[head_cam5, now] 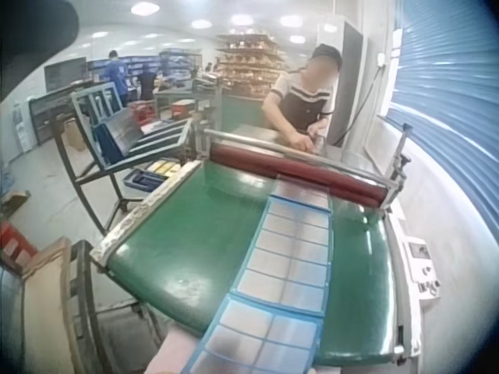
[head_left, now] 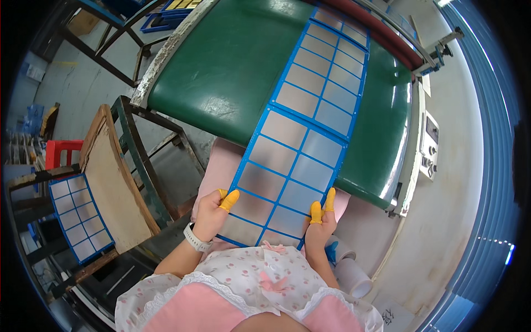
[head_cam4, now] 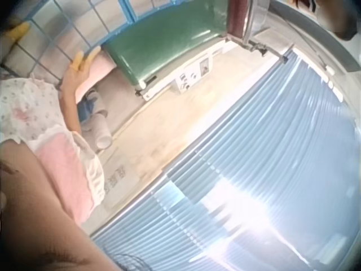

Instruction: Assembling blue-framed mesh filters on a conveyor belt by stacking or placing components.

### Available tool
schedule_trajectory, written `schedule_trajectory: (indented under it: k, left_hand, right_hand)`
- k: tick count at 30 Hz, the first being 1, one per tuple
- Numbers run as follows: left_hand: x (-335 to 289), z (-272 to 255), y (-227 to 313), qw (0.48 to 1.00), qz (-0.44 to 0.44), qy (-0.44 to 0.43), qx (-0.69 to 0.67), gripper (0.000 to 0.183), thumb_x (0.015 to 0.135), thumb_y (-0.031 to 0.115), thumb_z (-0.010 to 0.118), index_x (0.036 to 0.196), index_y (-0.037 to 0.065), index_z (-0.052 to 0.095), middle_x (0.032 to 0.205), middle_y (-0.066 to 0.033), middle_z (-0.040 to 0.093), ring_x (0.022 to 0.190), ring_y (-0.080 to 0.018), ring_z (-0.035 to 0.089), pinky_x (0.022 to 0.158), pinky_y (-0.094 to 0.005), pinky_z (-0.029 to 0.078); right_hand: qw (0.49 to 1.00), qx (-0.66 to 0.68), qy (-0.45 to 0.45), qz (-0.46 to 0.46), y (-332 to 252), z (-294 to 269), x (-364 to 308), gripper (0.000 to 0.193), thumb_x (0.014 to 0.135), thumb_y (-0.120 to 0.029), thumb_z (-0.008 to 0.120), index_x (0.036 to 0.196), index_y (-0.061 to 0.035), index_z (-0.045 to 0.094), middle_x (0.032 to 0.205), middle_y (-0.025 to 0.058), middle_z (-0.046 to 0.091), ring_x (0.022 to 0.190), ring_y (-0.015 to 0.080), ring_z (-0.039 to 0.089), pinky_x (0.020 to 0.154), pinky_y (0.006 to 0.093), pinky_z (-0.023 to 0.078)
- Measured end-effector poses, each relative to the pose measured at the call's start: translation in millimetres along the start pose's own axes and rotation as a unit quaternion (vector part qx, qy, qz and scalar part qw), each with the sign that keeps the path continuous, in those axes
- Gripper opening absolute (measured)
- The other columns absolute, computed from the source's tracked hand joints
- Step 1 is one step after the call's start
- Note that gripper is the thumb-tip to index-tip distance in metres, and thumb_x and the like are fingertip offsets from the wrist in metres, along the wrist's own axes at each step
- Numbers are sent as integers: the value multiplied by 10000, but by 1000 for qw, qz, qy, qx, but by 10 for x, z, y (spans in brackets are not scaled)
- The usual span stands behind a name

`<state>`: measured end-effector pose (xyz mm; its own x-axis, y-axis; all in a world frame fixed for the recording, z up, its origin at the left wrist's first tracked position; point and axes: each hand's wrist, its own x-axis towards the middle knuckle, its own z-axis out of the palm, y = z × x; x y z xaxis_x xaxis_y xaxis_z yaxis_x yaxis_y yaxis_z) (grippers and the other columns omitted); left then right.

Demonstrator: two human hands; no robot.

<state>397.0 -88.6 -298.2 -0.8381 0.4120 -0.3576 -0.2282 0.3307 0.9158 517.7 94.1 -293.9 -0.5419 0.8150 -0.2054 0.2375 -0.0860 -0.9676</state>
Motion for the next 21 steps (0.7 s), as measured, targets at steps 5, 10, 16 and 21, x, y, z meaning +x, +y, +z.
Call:
schedule_trajectory:
  k: [5, 10, 16, 21]
  left_hand:
    - [87, 7, 37, 1000, 11, -6, -16, 143, 778, 98, 558, 710, -25, 527, 557, -18, 445, 529, -67, 372, 470, -217, 326]
    - [178, -4, 129, 999, 28, -20, 18, 159, 764, 102, 565, 692, -32, 518, 553, -43, 467, 518, -81, 392, 466, -233, 337]
    - [283, -6, 108, 999, -19, -41, 28, 153, 750, 98, 558, 680, -29, 509, 563, -98, 491, 513, -126, 441, 464, -268, 355]
    - [370, 44, 137, 999, 15, -36, 20, 239, 789, 181, 556, 655, -6, 492, 544, -30, 434, 528, -84, 374, 470, -245, 321]
  right_hand:
    - [1000, 19, -5, 15, -14, 19, 74, 439, 824, 24, 421, 1249, -48, 337, 702, -17, 445, 508, 23, 378, 416, 131, 312]
    - [1000, -1, 3, -5, 34, -7, 162, 426, 825, 10, 432, 1240, -30, 344, 643, -28, 426, 482, 24, 361, 410, 140, 305]
    - [999, 37, 14, -15, -76, 105, 238, 285, 837, 5, 408, 1121, 30, 397, 771, 24, 459, 652, 62, 454, 536, 152, 370]
    - [997, -7, 44, -65, 7, 75, 276, 363, 833, -16, 442, 1185, 26, 363, 817, 30, 488, 658, 58, 458, 540, 157, 371]
